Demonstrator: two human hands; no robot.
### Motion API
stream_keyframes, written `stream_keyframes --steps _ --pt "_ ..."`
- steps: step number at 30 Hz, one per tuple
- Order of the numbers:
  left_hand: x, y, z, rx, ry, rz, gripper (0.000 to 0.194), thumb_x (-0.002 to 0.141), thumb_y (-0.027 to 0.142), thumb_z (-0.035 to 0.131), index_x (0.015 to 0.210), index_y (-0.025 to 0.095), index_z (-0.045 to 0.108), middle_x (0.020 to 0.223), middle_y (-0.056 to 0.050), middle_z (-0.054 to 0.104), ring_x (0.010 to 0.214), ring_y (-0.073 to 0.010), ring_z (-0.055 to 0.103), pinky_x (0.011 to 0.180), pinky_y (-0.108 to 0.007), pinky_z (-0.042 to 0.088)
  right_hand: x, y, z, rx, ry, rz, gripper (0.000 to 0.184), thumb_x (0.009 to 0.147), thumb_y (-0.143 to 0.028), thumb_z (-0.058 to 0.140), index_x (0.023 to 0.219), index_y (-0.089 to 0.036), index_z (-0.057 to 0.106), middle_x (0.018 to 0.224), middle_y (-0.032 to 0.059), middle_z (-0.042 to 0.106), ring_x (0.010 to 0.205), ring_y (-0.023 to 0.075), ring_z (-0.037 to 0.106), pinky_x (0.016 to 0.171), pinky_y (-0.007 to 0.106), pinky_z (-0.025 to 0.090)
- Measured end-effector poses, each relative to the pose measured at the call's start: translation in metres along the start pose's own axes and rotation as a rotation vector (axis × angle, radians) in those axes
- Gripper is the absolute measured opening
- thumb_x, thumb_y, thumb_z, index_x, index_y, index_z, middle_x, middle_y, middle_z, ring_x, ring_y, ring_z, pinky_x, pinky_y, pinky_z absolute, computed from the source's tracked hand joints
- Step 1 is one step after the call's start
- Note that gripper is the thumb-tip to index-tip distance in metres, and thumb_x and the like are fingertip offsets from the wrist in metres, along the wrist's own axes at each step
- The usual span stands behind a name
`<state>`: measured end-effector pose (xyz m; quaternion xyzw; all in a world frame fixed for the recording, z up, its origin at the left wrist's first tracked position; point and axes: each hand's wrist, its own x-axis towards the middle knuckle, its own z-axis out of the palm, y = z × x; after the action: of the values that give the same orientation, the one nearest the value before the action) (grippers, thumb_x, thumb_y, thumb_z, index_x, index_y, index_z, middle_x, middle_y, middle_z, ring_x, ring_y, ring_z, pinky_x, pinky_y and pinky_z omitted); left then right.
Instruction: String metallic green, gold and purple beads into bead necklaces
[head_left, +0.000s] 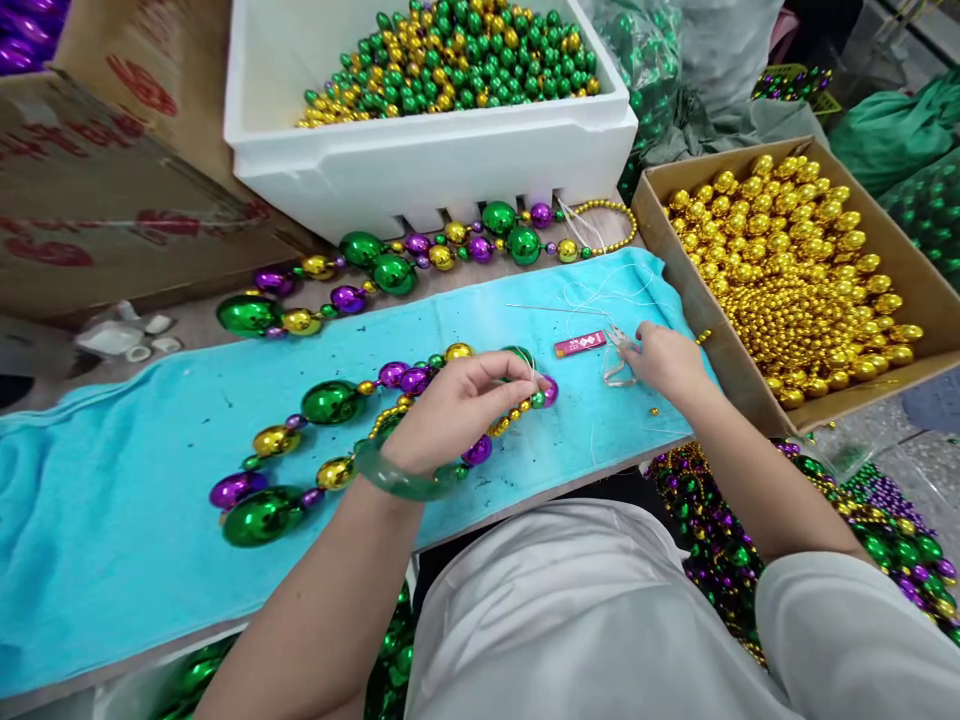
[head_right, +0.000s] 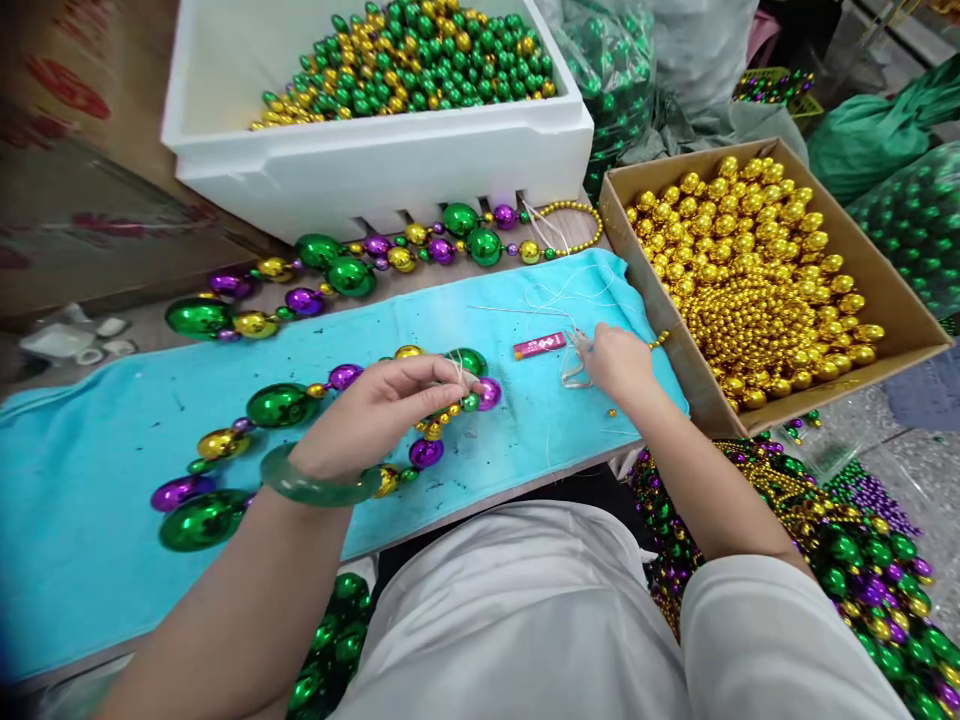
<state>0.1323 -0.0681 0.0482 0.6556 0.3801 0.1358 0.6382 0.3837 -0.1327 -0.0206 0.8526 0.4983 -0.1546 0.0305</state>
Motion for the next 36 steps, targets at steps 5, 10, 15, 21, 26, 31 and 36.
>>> stream_keyframes --steps 5,10,15,21,26,31,36 --pt "-0.006 0.014 0.000 0.007 0.060 -0.036 0.020 0.077 0.036 0.070 0.075 0.016 0.066 0.084 -0.005 0.070 0.083 -0.0178 0.064 0.073 -0.027 0.051 -0.004 0.001 0.012 0.063 -0.034 0.062 0.028 0.087 -0.033 0.049 0.103 -0.017 0.064 0.109 0.0154 0.068 0.100 0.0297 0.063 0.075 0.035 0.046" --pt "-0.003 0.003 0.003 -0.316 0.017 -0.139 0.026 0.072 0.034 0.075 0.078 0.015 0.059 0.083 -0.006 0.070 0.064 -0.0129 0.062 0.056 -0.024 0.050 -0.005 0.006 0.016 0.130 -0.002 0.099 0.038 0.085 -0.035 0.050 0.115 -0.014 0.060 0.113 0.0178 0.066 0.102 0.0310 0.062 0.074 0.036 0.045" --pt "-0.001 -0.007 0.003 -0.402 -0.043 -0.154 0.031 0.072 0.036 0.075 0.079 0.015 0.054 0.073 -0.004 0.069 0.047 -0.0085 0.056 0.038 -0.016 0.034 -0.006 0.012 0.021 0.143 -0.045 0.082 0.027 0.083 -0.040 0.051 0.092 -0.019 0.065 0.099 0.0151 0.068 0.092 0.0297 0.063 0.069 0.036 0.043" --pt "-0.001 -0.011 -0.004 -0.419 -0.021 -0.107 0.029 0.074 0.037 0.074 0.080 0.017 0.053 0.068 -0.002 0.065 0.054 -0.0105 0.060 0.036 -0.014 0.030 -0.020 0.023 0.013 0.348 0.479 -0.063 0.014 0.081 -0.032 0.052 0.081 -0.018 0.055 0.089 0.0124 0.063 0.087 0.0274 0.059 0.075 0.039 0.044" --pt "0.003 -0.009 -0.004 -0.380 0.007 -0.074 0.030 0.075 0.039 0.073 0.081 0.017 0.053 0.067 0.000 0.063 0.055 -0.0096 0.060 0.038 -0.013 0.034 -0.052 0.004 0.005 1.015 0.423 -0.279 0.026 0.085 -0.029 0.053 0.109 -0.021 0.050 0.084 0.0037 0.063 0.061 0.0150 0.057 0.058 0.029 0.045" --pt "0.005 -0.002 -0.004 -0.275 0.028 -0.052 0.027 0.077 0.040 0.070 0.082 0.018 0.055 0.070 0.000 0.065 0.060 -0.0106 0.062 0.040 -0.013 0.039 -0.075 -0.031 -0.004 1.332 -0.242 -0.528 0.029 0.081 -0.036 0.061 0.104 -0.018 0.066 0.082 0.0040 0.067 0.071 0.0154 0.061 0.063 0.027 0.048" --pt "0.004 0.007 -0.001 -0.161 0.003 -0.035 0.022 0.079 0.036 0.066 0.080 0.017 0.057 0.068 0.000 0.063 0.053 -0.0074 0.056 0.041 -0.014 0.042 -0.070 -0.046 -0.009 1.394 -0.352 -0.436 0.031 0.075 -0.042 0.067 0.093 -0.017 0.072 0.081 0.0042 0.070 0.075 0.0170 0.063 0.068 0.029 0.049"
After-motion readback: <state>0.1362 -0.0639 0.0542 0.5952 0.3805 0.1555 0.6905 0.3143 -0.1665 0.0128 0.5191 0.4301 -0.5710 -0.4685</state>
